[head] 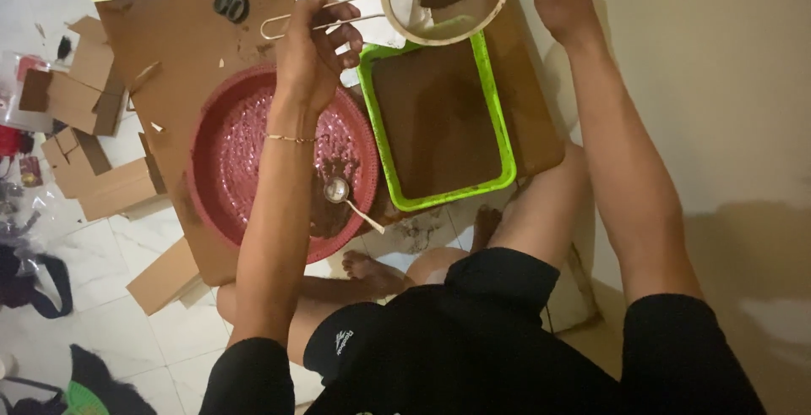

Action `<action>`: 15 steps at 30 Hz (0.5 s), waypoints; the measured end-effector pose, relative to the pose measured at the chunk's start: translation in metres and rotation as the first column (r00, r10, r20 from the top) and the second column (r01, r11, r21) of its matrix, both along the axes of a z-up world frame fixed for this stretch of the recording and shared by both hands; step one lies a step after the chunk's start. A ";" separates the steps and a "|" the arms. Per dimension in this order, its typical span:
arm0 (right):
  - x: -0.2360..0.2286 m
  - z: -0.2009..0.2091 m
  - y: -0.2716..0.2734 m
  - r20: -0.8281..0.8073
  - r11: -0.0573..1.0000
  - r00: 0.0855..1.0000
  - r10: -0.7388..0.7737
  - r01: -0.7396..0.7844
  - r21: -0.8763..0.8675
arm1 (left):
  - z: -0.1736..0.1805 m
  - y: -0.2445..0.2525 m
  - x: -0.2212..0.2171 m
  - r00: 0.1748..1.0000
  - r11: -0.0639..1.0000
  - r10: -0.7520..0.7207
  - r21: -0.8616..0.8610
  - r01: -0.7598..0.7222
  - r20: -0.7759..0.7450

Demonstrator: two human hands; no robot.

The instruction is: Straining a brown liquid mixture from a red basin into a green tray using a handheld strainer and a spoon.

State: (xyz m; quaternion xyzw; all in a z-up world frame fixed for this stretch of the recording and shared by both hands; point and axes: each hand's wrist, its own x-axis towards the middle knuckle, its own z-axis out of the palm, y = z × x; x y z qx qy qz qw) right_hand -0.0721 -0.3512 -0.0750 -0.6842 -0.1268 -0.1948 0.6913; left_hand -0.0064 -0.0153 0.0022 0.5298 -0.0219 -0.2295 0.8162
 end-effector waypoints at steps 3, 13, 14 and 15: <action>-0.001 0.012 0.004 0.027 0.999 1.000 0.013 -0.013 -0.030 | 0.006 -0.001 -0.002 1.000 0.999 0.002 0.032 -0.003 0.022; -0.021 0.036 0.022 -0.010 0.994 1.000 0.001 -0.002 -0.108 | 0.008 0.023 -0.020 0.999 0.999 0.032 -0.004 -0.033 -0.039; -0.018 0.028 0.017 -0.008 0.994 1.000 0.003 -0.004 -0.108 | 0.008 0.026 -0.018 0.999 0.999 0.034 -0.005 -0.034 -0.037; -0.019 0.017 0.013 -0.074 0.995 0.997 -0.026 0.019 -0.095 | 0.005 0.029 -0.020 0.997 0.998 0.059 -0.015 -0.060 -0.042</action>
